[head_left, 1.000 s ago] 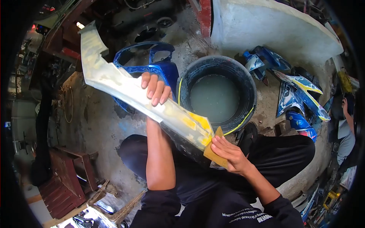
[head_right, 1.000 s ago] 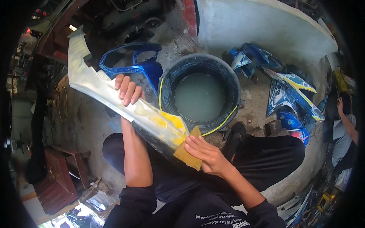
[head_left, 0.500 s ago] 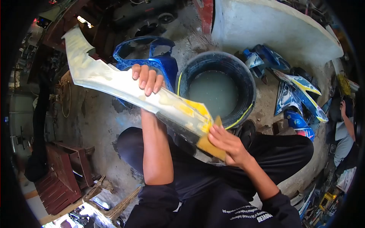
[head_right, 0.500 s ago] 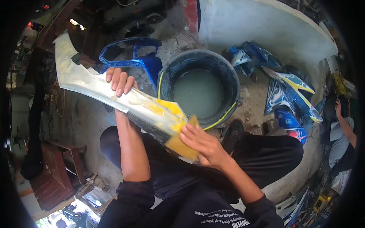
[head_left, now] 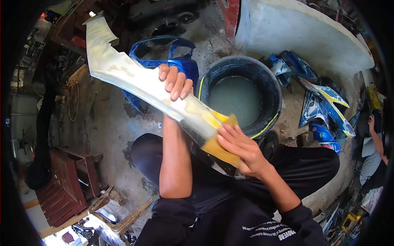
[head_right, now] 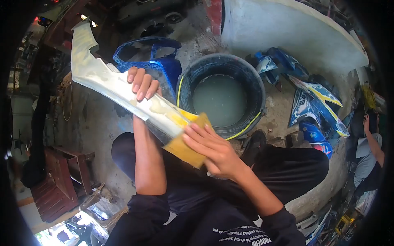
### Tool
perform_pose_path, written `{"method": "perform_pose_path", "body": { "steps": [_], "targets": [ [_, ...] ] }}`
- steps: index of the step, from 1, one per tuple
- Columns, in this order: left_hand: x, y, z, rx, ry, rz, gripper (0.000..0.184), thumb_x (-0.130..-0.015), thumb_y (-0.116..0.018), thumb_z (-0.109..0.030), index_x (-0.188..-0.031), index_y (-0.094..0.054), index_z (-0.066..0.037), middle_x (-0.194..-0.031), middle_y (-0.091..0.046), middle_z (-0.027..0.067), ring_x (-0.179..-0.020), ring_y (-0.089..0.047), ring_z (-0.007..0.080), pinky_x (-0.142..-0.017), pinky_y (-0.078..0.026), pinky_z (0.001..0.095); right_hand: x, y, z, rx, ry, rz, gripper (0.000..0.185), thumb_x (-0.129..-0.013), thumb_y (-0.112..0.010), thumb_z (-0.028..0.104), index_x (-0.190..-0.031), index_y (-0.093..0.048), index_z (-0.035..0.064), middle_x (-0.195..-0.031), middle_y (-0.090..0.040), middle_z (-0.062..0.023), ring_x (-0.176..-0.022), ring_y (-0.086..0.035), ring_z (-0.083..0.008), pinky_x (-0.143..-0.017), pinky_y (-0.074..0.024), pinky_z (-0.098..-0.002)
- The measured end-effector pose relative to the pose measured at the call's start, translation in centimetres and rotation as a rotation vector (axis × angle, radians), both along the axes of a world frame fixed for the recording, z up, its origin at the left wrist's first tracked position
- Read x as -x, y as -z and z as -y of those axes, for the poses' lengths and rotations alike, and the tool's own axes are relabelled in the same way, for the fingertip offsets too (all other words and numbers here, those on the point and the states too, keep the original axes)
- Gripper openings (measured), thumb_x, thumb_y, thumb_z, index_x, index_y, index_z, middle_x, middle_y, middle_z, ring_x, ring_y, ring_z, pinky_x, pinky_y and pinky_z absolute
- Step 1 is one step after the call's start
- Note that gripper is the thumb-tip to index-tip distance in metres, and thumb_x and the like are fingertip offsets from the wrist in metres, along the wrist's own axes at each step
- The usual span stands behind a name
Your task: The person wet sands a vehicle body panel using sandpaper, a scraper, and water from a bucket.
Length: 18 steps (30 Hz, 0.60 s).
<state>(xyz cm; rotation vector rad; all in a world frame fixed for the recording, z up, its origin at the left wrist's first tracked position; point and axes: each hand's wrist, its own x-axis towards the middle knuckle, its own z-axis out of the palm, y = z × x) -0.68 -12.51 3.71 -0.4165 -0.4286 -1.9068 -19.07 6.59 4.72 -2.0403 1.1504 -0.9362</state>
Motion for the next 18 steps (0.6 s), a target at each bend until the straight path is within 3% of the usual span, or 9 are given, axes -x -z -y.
{"method": "perform_pose_path", "body": {
  "steps": [4, 10, 14, 18],
  "targets": [
    [-1.1, 0.2, 0.9, 0.034, 0.001, -0.02, 0.016, -0.1, -0.043, -0.015, -0.088, -0.047, -0.006, -0.068, -0.049, 0.004, -0.056, -0.054, 0.0139, -0.056, -0.044, 0.0301, -0.5, -0.5, 1.2, 0.028, -0.048, 0.049, 0.07, -0.067, -0.049, -0.008, -0.136, -0.053, 0.0049, -0.144, -0.049, -0.014, -0.137, -0.041, -0.0304, -0.115, -0.0303, -0.0491],
    [-2.1, -0.2, 1.0, 0.096, -0.127, 0.048, 0.017, -0.102, -0.043, -0.018, -0.089, -0.048, -0.006, -0.07, -0.05, 0.0045, -0.056, -0.054, 0.0145, -0.057, -0.044, 0.0303, 2.8, 4.1, -3.3, -0.078, -0.04, 0.064, 0.074, -0.063, -0.045, -0.011, -0.135, -0.055, 0.0044, -0.142, -0.05, -0.0166, -0.136, -0.043, -0.0317, -0.115, -0.0303, -0.049],
    [-1.4, -1.0, 0.3, 0.119, -0.107, 0.074, 0.018, -0.102, -0.044, -0.019, -0.09, -0.048, -0.006, -0.07, -0.05, 0.0049, -0.056, -0.054, 0.0147, -0.057, -0.044, 0.0304, -0.7, 0.0, 1.8, 0.042, -0.012, 0.118, 0.074, -0.06, -0.044, -0.011, -0.132, -0.057, 0.0025, -0.141, -0.05, -0.0183, -0.135, -0.043, -0.0325, -0.116, -0.0289, -0.0489],
    [-2.5, -0.8, 0.4, 0.083, -0.166, 0.067, 0.018, -0.1, -0.046, -0.019, -0.088, -0.049, -0.006, -0.068, -0.05, 0.0043, -0.055, -0.054, 0.0147, -0.056, -0.044, 0.0305, -0.2, 0.3, 1.2, 0.029, -0.058, 0.099, 0.076, -0.058, -0.043, -0.011, -0.132, -0.057, 0.0011, -0.141, -0.049, -0.0195, -0.136, -0.043, -0.0328, -0.116, -0.0275, -0.0487]
  ]
}}
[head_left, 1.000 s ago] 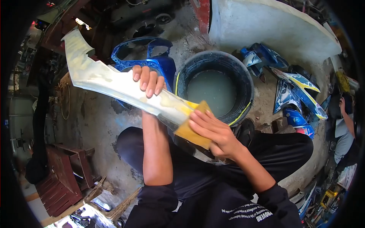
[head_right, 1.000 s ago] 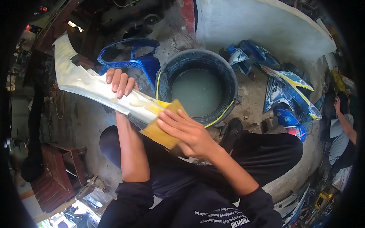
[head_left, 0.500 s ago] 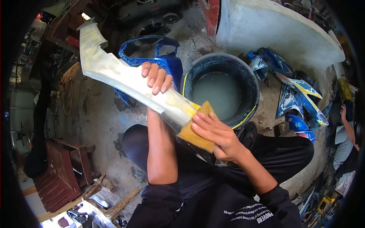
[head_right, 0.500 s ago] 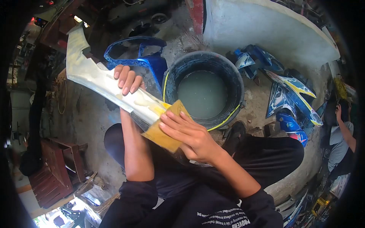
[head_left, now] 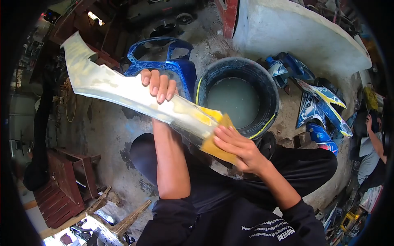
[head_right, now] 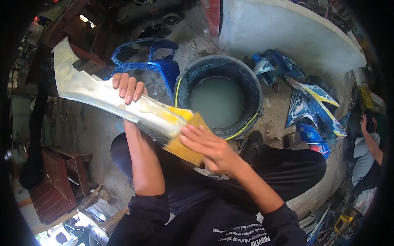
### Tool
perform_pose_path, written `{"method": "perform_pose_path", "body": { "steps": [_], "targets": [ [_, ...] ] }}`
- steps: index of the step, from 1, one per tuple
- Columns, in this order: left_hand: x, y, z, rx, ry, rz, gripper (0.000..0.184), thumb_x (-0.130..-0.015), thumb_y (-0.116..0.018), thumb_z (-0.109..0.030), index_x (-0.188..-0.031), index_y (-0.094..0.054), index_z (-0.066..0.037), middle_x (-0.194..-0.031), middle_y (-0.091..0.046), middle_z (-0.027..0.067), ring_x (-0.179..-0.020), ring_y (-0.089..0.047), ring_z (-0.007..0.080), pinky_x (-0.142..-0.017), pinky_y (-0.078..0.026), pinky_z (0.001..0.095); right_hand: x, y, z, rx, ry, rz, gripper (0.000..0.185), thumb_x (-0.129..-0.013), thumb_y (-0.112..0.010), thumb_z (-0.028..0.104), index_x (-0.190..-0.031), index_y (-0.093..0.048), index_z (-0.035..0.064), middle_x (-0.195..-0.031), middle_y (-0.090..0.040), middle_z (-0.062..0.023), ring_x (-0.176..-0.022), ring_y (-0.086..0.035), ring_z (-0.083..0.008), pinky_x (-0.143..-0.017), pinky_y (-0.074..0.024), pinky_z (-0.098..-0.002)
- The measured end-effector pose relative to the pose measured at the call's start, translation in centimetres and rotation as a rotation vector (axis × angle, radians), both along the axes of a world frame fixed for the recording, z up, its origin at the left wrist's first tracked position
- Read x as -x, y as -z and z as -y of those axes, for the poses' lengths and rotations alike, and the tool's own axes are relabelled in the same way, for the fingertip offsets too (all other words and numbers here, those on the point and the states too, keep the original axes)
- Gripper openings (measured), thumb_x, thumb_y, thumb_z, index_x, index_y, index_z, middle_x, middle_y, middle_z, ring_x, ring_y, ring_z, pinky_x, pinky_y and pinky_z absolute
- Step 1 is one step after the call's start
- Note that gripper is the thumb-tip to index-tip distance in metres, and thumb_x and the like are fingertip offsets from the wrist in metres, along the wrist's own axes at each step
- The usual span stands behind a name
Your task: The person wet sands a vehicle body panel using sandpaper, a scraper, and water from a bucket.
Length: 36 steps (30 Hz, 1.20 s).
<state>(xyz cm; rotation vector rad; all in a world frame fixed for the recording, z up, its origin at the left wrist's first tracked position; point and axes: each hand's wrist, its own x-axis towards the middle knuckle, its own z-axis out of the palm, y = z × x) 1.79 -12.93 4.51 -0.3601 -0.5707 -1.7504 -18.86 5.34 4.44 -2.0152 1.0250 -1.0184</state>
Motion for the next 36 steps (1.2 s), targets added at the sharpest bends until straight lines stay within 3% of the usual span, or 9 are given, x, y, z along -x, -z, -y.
{"method": "perform_pose_path", "body": {
  "steps": [3, 6, 10, 14, 18, 23, 29, 34, 36],
  "targets": [
    [-0.5, 0.1, 0.5, -0.006, -0.033, 0.006, 0.018, -0.1, -0.048, -0.019, -0.087, -0.049, -0.006, -0.067, -0.05, 0.0041, -0.054, -0.053, 0.0144, -0.056, -0.044, 0.0305, 3.2, 4.2, -4.2, -0.113, 0.055, -0.002, 0.081, -0.055, -0.04, -0.012, -0.134, -0.054, 0.0004, -0.144, -0.047, -0.02, -0.136, -0.041, -0.0332, -0.117, -0.0254, -0.0479],
    [-0.2, 0.0, -0.2, -0.005, -0.036, 0.018, 0.019, -0.099, -0.049, -0.02, -0.087, -0.05, -0.006, -0.067, -0.05, 0.0042, -0.054, -0.053, 0.0145, -0.056, -0.044, 0.0307, 2.2, 3.4, -2.6, -0.082, 0.101, 0.021, 0.08, -0.056, -0.04, -0.012, -0.135, -0.053, 0.0001, -0.144, -0.046, -0.0206, -0.137, -0.041, -0.0335, -0.117, -0.026, -0.048],
    [0.2, 0.1, 0.0, -0.001, 0.012, 0.016, 0.018, -0.099, -0.049, -0.02, -0.089, -0.052, -0.006, -0.068, -0.05, 0.0043, -0.055, -0.054, 0.0154, -0.056, -0.044, 0.0315, -0.9, -0.6, 2.0, 0.019, 0.034, 0.027, 0.076, -0.062, -0.043, -0.011, -0.136, -0.052, 0.0037, -0.146, -0.046, -0.0145, -0.139, -0.039, -0.0311, -0.116, -0.0298, -0.0483],
    [-0.2, 0.8, 0.3, 0.011, -0.017, 0.004, 0.018, -0.1, -0.048, -0.02, -0.089, -0.052, -0.006, -0.068, -0.051, 0.0043, -0.056, -0.054, 0.016, -0.057, -0.044, 0.032, 2.4, 1.4, -1.5, -0.02, 0.002, -0.115, 0.077, -0.06, -0.046, -0.01, -0.135, -0.054, 0.0058, -0.144, -0.049, -0.0129, -0.137, -0.04, -0.031, -0.115, -0.0304, -0.0488],
    [0.1, 1.2, 0.0, -0.012, -0.04, 0.005, 0.019, -0.1, -0.047, -0.021, -0.089, -0.052, -0.006, -0.068, -0.051, 0.0046, -0.056, -0.054, 0.0164, -0.057, -0.044, 0.0321, 3.1, 2.6, -2.4, -0.049, 0.088, -0.094, 0.082, -0.056, -0.046, -0.011, -0.135, -0.055, 0.0061, -0.144, -0.048, -0.0143, -0.137, -0.041, -0.0318, -0.116, -0.0293, -0.0495],
    [0.4, 0.9, 0.2, 0.025, 0.098, -0.059, 0.02, -0.101, -0.043, -0.021, -0.093, -0.049, -0.004, -0.073, -0.051, 0.008, -0.06, -0.054, 0.0189, -0.061, -0.044, 0.0351, -0.8, -1.9, 3.2, 0.029, -0.005, 0.011, 0.07, -0.07, -0.05, -0.009, -0.139, -0.051, 0.0066, -0.145, -0.047, -0.0107, -0.138, -0.04, -0.0302, -0.115, -0.0313, -0.0489],
    [0.6, 1.3, -0.4, -0.005, 0.042, -0.012, 0.019, -0.1, -0.045, -0.021, -0.089, -0.049, -0.005, -0.069, -0.049, 0.0055, -0.057, -0.053, 0.0161, -0.059, -0.043, 0.0318, 3.0, 2.0, -2.7, -0.107, 0.022, -0.082, 0.072, -0.068, -0.049, -0.01, -0.138, -0.052, 0.006, -0.145, -0.047, -0.0142, -0.137, -0.04, -0.0316, -0.116, -0.0291, -0.0493],
    [2.0, 0.4, -1.1, 0.014, 0.144, 0.003, 0.02, -0.101, -0.042, -0.02, -0.089, -0.047, -0.006, -0.069, -0.048, 0.0057, -0.056, -0.052, 0.0169, -0.059, -0.042, 0.0325, -0.4, 0.1, 2.2, -0.052, 0.073, -0.014, 0.069, -0.071, -0.047, -0.011, -0.138, -0.051, 0.0055, -0.145, -0.046, -0.0165, -0.138, -0.04, -0.032, -0.116, -0.0275, -0.0488],
    [1.7, 0.4, -1.0, -0.008, 0.13, -0.008, 0.019, -0.101, -0.042, -0.019, -0.088, -0.047, -0.006, -0.069, -0.048, 0.0053, -0.056, -0.052, 0.0164, -0.058, -0.043, 0.032, -2.0, -0.6, 4.4, -0.051, 0.045, 0.168, 0.068, -0.074, -0.044, -0.012, -0.14, -0.05, 0.0056, -0.145, -0.046, -0.0163, -0.138, -0.039, -0.0318, -0.116, -0.0264, -0.0488]
  ]
}}
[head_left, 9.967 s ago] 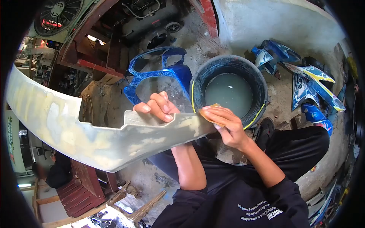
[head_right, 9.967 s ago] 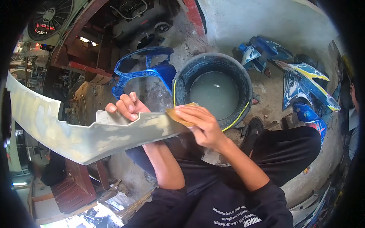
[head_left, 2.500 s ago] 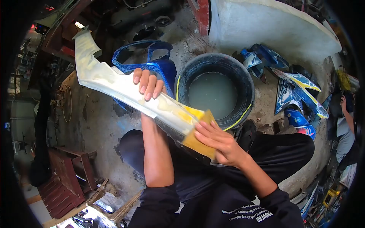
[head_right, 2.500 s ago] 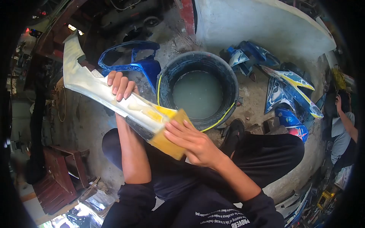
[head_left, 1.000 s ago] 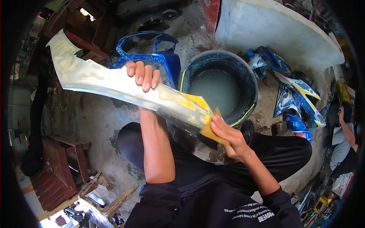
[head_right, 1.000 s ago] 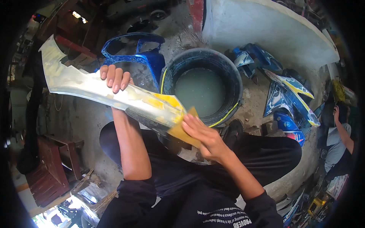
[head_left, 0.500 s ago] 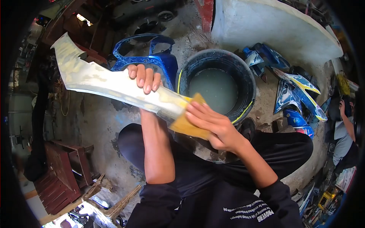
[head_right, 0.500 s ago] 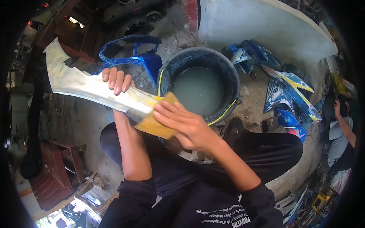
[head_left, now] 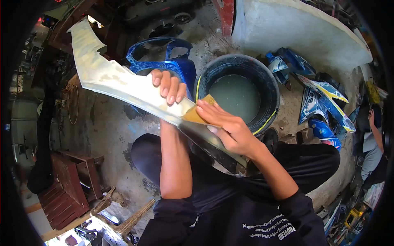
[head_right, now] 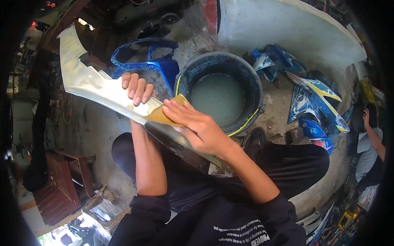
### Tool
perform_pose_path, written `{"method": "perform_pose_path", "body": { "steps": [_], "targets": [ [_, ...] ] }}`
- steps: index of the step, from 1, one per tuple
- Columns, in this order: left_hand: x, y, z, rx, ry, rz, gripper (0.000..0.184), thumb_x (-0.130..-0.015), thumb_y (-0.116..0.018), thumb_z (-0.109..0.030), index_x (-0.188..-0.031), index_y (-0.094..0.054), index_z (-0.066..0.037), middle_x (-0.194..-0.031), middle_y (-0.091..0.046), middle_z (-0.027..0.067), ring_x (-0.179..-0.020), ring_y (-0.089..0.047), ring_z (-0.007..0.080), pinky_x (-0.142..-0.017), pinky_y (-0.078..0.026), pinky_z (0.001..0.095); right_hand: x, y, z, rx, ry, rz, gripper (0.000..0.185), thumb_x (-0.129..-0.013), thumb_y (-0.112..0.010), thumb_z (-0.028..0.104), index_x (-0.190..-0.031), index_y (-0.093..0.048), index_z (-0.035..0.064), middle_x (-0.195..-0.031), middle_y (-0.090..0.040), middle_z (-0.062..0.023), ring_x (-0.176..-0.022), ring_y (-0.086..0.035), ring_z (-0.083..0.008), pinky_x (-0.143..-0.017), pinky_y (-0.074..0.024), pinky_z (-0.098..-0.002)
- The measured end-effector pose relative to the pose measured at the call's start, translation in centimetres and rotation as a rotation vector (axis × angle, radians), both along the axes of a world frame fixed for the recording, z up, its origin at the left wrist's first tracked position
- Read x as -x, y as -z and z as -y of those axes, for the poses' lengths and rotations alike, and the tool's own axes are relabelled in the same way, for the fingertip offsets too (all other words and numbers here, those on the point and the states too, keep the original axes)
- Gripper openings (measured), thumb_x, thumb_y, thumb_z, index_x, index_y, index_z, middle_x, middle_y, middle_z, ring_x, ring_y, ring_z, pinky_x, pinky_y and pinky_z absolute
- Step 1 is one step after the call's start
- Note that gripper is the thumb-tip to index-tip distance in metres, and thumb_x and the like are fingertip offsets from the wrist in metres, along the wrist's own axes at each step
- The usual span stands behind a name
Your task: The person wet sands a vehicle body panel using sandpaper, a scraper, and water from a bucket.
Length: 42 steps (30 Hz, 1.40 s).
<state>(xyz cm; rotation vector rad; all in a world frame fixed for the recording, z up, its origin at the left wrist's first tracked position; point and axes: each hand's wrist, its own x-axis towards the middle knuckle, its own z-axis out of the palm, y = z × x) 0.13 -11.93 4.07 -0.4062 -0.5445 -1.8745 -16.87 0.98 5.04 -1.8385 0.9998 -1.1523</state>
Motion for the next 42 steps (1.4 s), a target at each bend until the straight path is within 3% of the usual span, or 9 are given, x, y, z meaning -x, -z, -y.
{"method": "perform_pose_path", "body": {
  "steps": [2, 8, 14, 17, 24, 27, 34, 37, 42],
  "targets": [
    [-0.6, 0.1, 0.2, -0.024, -0.014, -0.007, 0.019, -0.101, -0.042, -0.019, -0.088, -0.047, -0.006, -0.069, -0.048, 0.005, -0.055, -0.052, 0.016, -0.057, -0.043, 0.0316, 0.3, -0.2, -0.6, -0.021, -0.005, 0.015, 0.065, -0.078, -0.043, -0.011, -0.14, -0.05, 0.0058, -0.145, -0.046, -0.0161, -0.138, -0.039, -0.0309, -0.117, -0.0256, -0.0488],
    [-0.4, 0.4, -0.2, -0.003, -0.079, 0.001, 0.018, -0.101, -0.043, -0.018, -0.088, -0.047, -0.006, -0.069, -0.047, 0.0042, -0.055, -0.051, 0.015, -0.057, -0.042, 0.0305, 4.1, 1.6, -5.2, -0.117, 0.032, -0.226, 0.075, -0.066, -0.043, -0.013, -0.138, -0.052, 0.0057, -0.144, -0.049, -0.0141, -0.139, -0.039, -0.0305, -0.117, -0.0242, -0.0498],
    [-0.7, -0.6, -0.1, 0.003, -0.039, 0.004, 0.018, -0.101, -0.042, -0.018, -0.088, -0.046, -0.006, -0.069, -0.048, 0.0046, -0.055, -0.051, 0.0152, -0.056, -0.042, 0.0312, 0.5, -0.8, -1.3, -0.039, 0.075, -0.066, 0.065, -0.075, -0.047, -0.009, -0.138, -0.052, 0.0073, -0.144, -0.049, -0.0124, -0.138, -0.04, -0.0299, -0.116, -0.0269, -0.0488],
    [-1.3, -0.4, -0.1, 0.037, -0.085, 0.022, 0.018, -0.102, -0.042, -0.018, -0.088, -0.045, -0.007, -0.07, -0.048, 0.0047, -0.055, -0.051, 0.0157, -0.058, -0.043, 0.0313, 2.5, -0.4, -3.7, -0.044, 0.009, -0.274, 0.069, -0.069, -0.048, -0.01, -0.136, -0.055, 0.0075, -0.143, -0.05, -0.0119, -0.137, -0.041, -0.0283, -0.115, -0.0279, -0.0505],
    [0.4, 0.7, -0.4, -0.018, 0.059, -0.084, 0.022, -0.101, -0.041, -0.023, -0.092, -0.045, -0.004, -0.073, -0.049, 0.0092, -0.058, -0.051, 0.0211, -0.059, -0.043, 0.0359, 0.1, -1.5, -1.4, 0.006, 0.084, -0.09, 0.067, -0.07, -0.049, -0.01, -0.134, -0.056, 0.0087, -0.141, -0.052, -0.0129, -0.135, -0.045, -0.0289, -0.114, -0.0314, -0.0481],
    [0.0, 0.8, -0.3, 0.025, 0.023, -0.06, 0.022, -0.102, -0.04, -0.023, -0.091, -0.044, -0.004, -0.073, -0.048, 0.0095, -0.058, -0.051, 0.0216, -0.059, -0.043, 0.036, 0.7, -1.0, -2.5, -0.014, 0.095, -0.155, 0.067, -0.07, -0.049, -0.01, -0.134, -0.057, 0.0084, -0.141, -0.052, -0.0125, -0.134, -0.045, -0.0297, -0.114, -0.0317, -0.0469],
    [0.4, 0.9, -0.2, 0.051, 0.0, -0.045, 0.023, -0.102, -0.041, -0.025, -0.092, -0.045, -0.004, -0.073, -0.049, 0.0092, -0.058, -0.052, 0.0214, -0.059, -0.044, 0.0357, 1.7, 0.2, -3.2, -0.056, 0.103, -0.238, 0.069, -0.067, -0.047, -0.011, -0.134, -0.056, 0.0057, -0.141, -0.052, -0.0139, -0.134, -0.045, -0.0308, -0.114, -0.0307, -0.0485],
    [-0.2, 0.2, -0.1, 0.021, 0.0, -0.02, 0.019, -0.101, -0.043, -0.021, -0.089, -0.047, -0.007, -0.071, -0.049, 0.0056, -0.058, -0.053, 0.0168, -0.06, -0.044, 0.0326, -0.6, -0.9, -1.1, 0.01, 0.097, -0.016, 0.068, -0.071, -0.045, -0.014, -0.135, -0.055, 0.0058, -0.141, -0.051, -0.015, -0.134, -0.044, -0.0317, -0.114, -0.0307, -0.048],
    [-1.0, 0.7, 0.0, 0.063, -0.065, 0.017, 0.019, -0.101, -0.044, -0.021, -0.089, -0.046, -0.007, -0.072, -0.049, 0.0058, -0.058, -0.053, 0.0173, -0.06, -0.044, 0.033, 2.6, 1.6, -4.8, -0.071, 0.039, -0.133, 0.07, -0.068, -0.046, -0.014, -0.135, -0.056, 0.0067, -0.143, -0.049, -0.015, -0.135, -0.043, -0.0315, -0.115, -0.0299, -0.0477]
  ]
}}
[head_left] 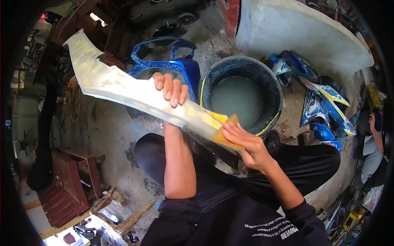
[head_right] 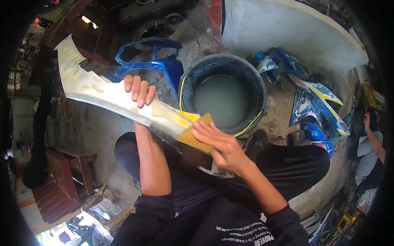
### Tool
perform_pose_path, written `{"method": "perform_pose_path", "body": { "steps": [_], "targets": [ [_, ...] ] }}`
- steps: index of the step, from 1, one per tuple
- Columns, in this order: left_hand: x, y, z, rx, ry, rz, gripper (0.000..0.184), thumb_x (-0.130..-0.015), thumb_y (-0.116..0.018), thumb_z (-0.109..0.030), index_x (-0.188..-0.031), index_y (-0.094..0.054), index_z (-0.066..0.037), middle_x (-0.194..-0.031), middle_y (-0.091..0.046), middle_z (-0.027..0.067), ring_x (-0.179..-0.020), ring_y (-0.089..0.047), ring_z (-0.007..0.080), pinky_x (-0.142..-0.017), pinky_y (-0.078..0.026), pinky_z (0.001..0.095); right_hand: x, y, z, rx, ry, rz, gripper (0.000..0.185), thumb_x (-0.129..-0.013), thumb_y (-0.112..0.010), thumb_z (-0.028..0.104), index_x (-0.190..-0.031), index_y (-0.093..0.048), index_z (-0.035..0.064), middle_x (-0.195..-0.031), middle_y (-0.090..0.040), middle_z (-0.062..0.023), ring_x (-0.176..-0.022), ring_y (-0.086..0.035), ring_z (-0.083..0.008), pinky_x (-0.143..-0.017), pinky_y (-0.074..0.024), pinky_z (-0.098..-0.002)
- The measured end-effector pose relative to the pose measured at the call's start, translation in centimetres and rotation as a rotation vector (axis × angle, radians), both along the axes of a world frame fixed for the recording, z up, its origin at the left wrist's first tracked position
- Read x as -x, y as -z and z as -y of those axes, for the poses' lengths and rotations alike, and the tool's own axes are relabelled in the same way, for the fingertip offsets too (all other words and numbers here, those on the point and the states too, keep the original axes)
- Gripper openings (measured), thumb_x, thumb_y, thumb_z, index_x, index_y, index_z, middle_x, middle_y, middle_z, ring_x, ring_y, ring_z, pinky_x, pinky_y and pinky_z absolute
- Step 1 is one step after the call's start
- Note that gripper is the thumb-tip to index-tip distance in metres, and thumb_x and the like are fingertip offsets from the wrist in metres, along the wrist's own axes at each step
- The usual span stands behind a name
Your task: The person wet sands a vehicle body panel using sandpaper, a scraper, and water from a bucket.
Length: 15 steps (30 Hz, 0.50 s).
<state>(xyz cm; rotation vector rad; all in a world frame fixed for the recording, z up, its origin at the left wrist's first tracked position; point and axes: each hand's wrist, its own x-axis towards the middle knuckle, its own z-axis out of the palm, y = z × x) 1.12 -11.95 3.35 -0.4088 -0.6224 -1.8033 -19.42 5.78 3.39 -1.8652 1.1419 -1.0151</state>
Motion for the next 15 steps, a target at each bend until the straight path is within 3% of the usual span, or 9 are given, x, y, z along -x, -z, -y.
{"method": "perform_pose_path", "body": {
  "steps": [3, 7, 10, 12, 15],
  "targets": [
    [0.9, 0.5, -0.3, -0.013, 0.06, -0.043, 0.026, -0.1, -0.046, -0.029, -0.091, -0.045, -0.004, -0.075, -0.051, 0.0097, -0.061, -0.054, 0.0229, -0.062, -0.044, 0.0379, -0.1, 0.1, -0.3, -0.035, 0.014, -0.015, 0.067, -0.07, -0.05, -0.012, -0.135, -0.056, 0.0069, -0.143, -0.05, -0.0143, -0.135, -0.043, -0.0318, -0.114, -0.0306, -0.0478],
    [1.5, 0.7, 0.1, 0.004, 0.054, -0.017, 0.026, -0.097, -0.054, -0.029, -0.087, -0.047, -0.006, -0.079, -0.052, 0.0107, -0.067, -0.056, 0.025, -0.069, -0.044, 0.0377, -3.7, -3.4, 4.3, 0.103, 0.03, 0.046, 0.063, -0.073, -0.055, -0.007, -0.135, -0.055, 0.0067, -0.142, -0.05, -0.0137, -0.135, -0.043, -0.032, -0.114, -0.0325, -0.0473],
    [1.5, 0.8, 0.0, -0.06, -0.043, -0.045, 0.026, -0.097, -0.053, -0.029, -0.085, -0.046, -0.006, -0.081, -0.052, 0.0107, -0.072, -0.055, 0.0247, -0.072, -0.044, 0.0382, -4.0, -2.8, 3.7, 0.143, 0.039, 0.08, 0.065, -0.072, -0.055, -0.008, -0.134, -0.056, 0.0072, -0.141, -0.051, -0.0135, -0.135, -0.044, -0.0319, -0.113, -0.0329, -0.0475],
    [1.5, 1.2, -0.2, -0.086, -0.062, -0.063, 0.027, -0.097, -0.053, -0.028, -0.084, -0.045, -0.006, -0.083, -0.05, 0.0105, -0.074, -0.053, 0.0247, -0.07, -0.045, 0.0379, -2.0, -1.9, 1.8, 0.084, 0.021, -0.045, 0.067, -0.069, -0.052, -0.01, -0.133, -0.058, 0.0074, -0.14, -0.052, -0.0138, -0.134, -0.045, -0.0313, -0.113, -0.0328, -0.0486],
    [1.7, 0.6, -0.9, -0.085, -0.075, 0.051, 0.021, -0.097, -0.05, -0.022, -0.082, -0.044, -0.009, -0.079, -0.045, 0.005, -0.07, -0.047, 0.0182, -0.064, -0.042, 0.0307, -1.5, -1.3, 1.2, 0.064, 0.007, -0.049, 0.068, -0.066, -0.052, -0.012, -0.131, -0.059, 0.0066, -0.138, -0.054, -0.014, -0.133, -0.046, -0.031, -0.113, -0.033, -0.0492]
  ]
}}
